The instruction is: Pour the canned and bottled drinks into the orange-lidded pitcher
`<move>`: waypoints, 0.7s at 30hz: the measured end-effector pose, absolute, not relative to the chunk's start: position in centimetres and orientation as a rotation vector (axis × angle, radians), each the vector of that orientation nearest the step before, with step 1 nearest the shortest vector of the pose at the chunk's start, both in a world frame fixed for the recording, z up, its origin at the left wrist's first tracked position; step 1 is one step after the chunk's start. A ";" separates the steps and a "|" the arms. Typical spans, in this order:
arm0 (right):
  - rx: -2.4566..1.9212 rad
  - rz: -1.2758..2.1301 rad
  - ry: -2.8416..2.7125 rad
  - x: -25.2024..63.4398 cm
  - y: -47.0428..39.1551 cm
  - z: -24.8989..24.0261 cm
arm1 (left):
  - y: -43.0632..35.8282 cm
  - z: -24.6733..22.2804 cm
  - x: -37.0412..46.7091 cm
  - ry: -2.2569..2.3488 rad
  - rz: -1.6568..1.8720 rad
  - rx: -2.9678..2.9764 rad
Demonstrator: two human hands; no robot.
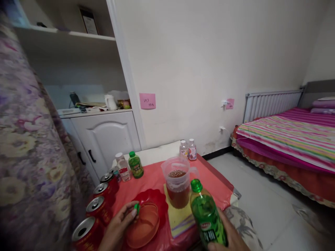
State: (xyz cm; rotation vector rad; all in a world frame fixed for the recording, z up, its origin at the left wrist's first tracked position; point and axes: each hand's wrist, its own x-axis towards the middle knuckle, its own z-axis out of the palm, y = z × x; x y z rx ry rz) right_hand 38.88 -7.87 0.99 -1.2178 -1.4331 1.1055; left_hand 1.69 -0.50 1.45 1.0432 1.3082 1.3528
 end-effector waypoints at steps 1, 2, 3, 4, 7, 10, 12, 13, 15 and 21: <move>-1.239 1.043 -1.440 39.2 -7.4 1.4 | -0.6 1.3 1.7 1.298 1.370 1.003; -1.246 0.994 -1.458 39.4 -7.0 1.9 | -0.8 1.3 1.8 1.287 1.382 0.967; -1.245 0.959 -1.481 39.5 -6.6 2.5 | -1.0 1.4 2.0 1.275 1.388 0.940; -1.241 0.945 -1.509 39.6 -6.2 3.1 | -1.1 1.6 2.1 1.263 1.394 0.921; -1.251 0.907 -1.563 39.7 -5.1 5.0 | -1.5 2.0 2.3 1.248 1.404 0.908; -1.230 0.885 -1.586 40.1 -4.1 6.6 | -1.6 1.8 2.3 1.246 1.390 0.920; -1.216 0.855 -1.605 40.6 -3.4 7.5 | -1.6 1.5 2.1 1.240 1.384 0.923; -1.221 0.823 -1.621 40.8 -3.1 7.9 | -1.6 1.4 2.1 1.238 1.384 0.917; -1.242 0.741 -1.666 41.5 -2.6 8.7 | -1.5 1.2 2.0 1.239 1.380 0.895; -1.328 0.545 -1.799 43.1 -1.2 10.4 | -1.1 1.0 2.0 1.195 1.367 0.861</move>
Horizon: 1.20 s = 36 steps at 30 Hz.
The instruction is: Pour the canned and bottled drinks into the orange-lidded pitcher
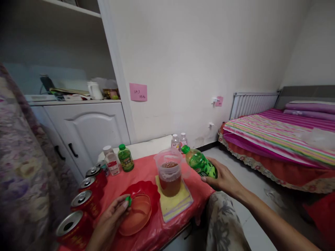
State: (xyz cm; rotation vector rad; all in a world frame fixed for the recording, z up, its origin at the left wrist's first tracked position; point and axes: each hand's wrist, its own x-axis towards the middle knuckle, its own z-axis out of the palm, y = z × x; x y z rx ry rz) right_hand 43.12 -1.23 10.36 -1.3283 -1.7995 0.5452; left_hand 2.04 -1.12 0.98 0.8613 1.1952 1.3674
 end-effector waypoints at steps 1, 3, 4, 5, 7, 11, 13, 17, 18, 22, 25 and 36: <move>-1.349 0.515 -1.810 43.3 -1.0 10.5 | -1.1 1.0 2.1 1.190 1.369 0.854; -1.379 0.469 -1.832 43.5 -0.6 10.9 | -1.1 1.1 2.2 1.195 1.367 0.844; -1.389 0.450 -1.849 43.6 -0.4 11.0 | -1.2 1.2 2.2 1.203 1.366 0.842; -1.395 0.431 -1.869 43.7 -0.2 11.2 | -1.2 1.3 2.2 1.212 1.363 0.842; -1.400 0.395 -1.920 43.8 0.2 11.5 | -1.2 1.4 2.1 1.224 1.362 0.850; -1.430 0.285 -1.993 44.1 1.1 12.1 | -1.3 1.2 2.0 1.230 1.376 0.880; -1.436 0.205 -2.039 44.3 1.6 12.4 | -1.2 1.0 1.9 1.230 1.383 0.892; -1.446 0.131 -2.080 44.4 2.2 13.2 | -0.8 0.2 1.7 1.226 1.380 0.929; -1.451 0.126 -2.079 44.4 2.3 13.5 | -0.7 0.1 1.6 1.224 1.378 0.942; -1.467 0.072 -2.102 44.4 2.8 14.1 | -0.2 -0.5 1.5 1.220 1.383 0.948; -1.486 0.014 -2.176 44.5 3.2 14.2 | 0.0 -0.6 1.5 1.222 1.391 0.924; -1.502 -0.137 -2.242 44.6 4.0 14.9 | -0.2 -0.7 1.4 1.203 1.376 0.936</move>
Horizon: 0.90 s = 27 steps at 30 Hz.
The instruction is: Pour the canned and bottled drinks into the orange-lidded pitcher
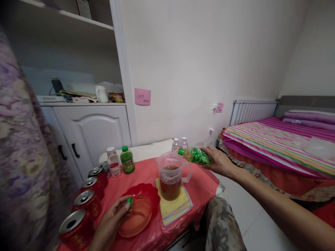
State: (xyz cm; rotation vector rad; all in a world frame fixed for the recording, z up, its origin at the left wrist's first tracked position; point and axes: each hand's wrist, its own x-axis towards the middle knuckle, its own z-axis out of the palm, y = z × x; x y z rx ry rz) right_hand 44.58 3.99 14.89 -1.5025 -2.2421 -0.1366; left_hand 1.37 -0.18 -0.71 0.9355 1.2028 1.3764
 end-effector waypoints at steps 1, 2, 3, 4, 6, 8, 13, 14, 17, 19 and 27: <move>-1.496 -0.141 -2.244 44.6 4.1 14.8 | -0.2 -0.7 1.4 1.202 1.377 0.935; -1.492 -0.144 -2.247 44.5 4.2 14.7 | -0.2 -0.8 1.3 1.201 1.377 0.938; -1.489 -0.147 -2.249 44.5 4.3 14.6 | -0.3 -0.8 1.3 1.200 1.379 0.945; -1.488 -0.151 -2.250 44.4 4.3 14.6 | -0.3 -0.9 1.3 1.200 1.382 0.954; -1.492 -0.167 -2.254 44.2 4.5 14.6 | -0.3 -0.9 1.2 1.199 1.383 0.969; -1.491 -0.191 -2.266 44.1 4.5 14.7 | -0.4 -0.8 1.2 1.198 1.375 0.975; -1.494 -0.253 -2.284 43.7 4.3 15.3 | -0.3 -0.6 1.5 1.207 1.373 0.995; -1.501 -0.262 -2.286 43.7 4.2 15.4 | -0.3 -0.6 1.5 1.208 1.371 0.999; -1.514 -0.288 -2.291 43.5 4.1 15.7 | -0.2 -0.7 1.6 1.207 1.358 1.001; -1.511 -0.304 -2.295 43.5 4.1 15.7 | -0.2 -0.9 1.5 1.207 1.354 0.996; -1.470 -0.362 -2.350 43.3 4.7 15.5 | -0.5 -0.7 1.5 1.214 1.373 0.999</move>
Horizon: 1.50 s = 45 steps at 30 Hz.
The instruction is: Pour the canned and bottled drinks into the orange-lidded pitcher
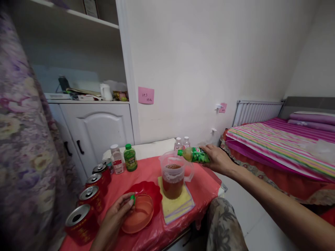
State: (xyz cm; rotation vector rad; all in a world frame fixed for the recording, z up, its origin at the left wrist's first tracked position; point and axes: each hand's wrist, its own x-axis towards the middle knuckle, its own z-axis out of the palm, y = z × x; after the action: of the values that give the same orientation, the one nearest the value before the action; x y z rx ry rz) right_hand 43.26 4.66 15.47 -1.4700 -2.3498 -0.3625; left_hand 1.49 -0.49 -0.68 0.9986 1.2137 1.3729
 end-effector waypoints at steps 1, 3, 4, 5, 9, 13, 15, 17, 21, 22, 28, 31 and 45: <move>-1.478 -0.371 -2.347 43.2 4.7 15.5 | -0.5 -0.6 1.5 1.213 1.374 0.998; -1.489 -0.381 -2.338 43.1 4.6 15.6 | -0.4 -0.6 1.6 1.215 1.380 0.992; -1.491 -0.385 -2.335 43.0 4.6 15.7 | -0.4 -0.6 1.6 1.215 1.382 0.990; -1.492 -0.389 -2.335 43.0 4.6 15.7 | -0.4 -0.5 1.7 1.215 1.384 0.990; -1.488 -0.409 -2.360 43.0 4.6 15.8 | -0.6 -0.2 1.8 1.221 1.391 0.995; -1.479 -0.417 -2.361 43.1 4.6 15.7 | -0.8 0.1 2.0 1.234 1.392 0.988; -1.482 -0.425 -2.354 43.1 4.6 15.8 | -0.9 0.1 2.0 1.237 1.396 0.991; -1.488 -0.437 -2.352 43.1 4.6 15.8 | -0.8 0.0 2.0 1.234 1.391 1.001; -1.500 -0.467 -2.354 43.0 4.7 16.0 | -0.6 -0.3 2.0 1.233 1.379 1.015; -1.504 -0.475 -2.353 43.0 4.8 16.0 | -0.5 -0.3 2.0 1.233 1.381 1.018; -1.496 -0.509 -2.357 42.8 4.8 15.9 | -0.8 -0.5 2.0 1.221 1.392 1.013; -1.496 -0.526 -2.356 42.8 4.8 15.9 | -0.9 -0.4 2.0 1.220 1.398 1.016; -1.494 -0.595 -2.380 42.2 4.7 16.4 | -1.4 0.4 2.2 1.224 1.423 1.017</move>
State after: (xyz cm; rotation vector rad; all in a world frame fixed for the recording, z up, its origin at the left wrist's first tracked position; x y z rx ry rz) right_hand 42.21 4.69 16.37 -1.4938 -2.3804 -0.5955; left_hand 2.20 -1.43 0.37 1.0173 1.2245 1.4232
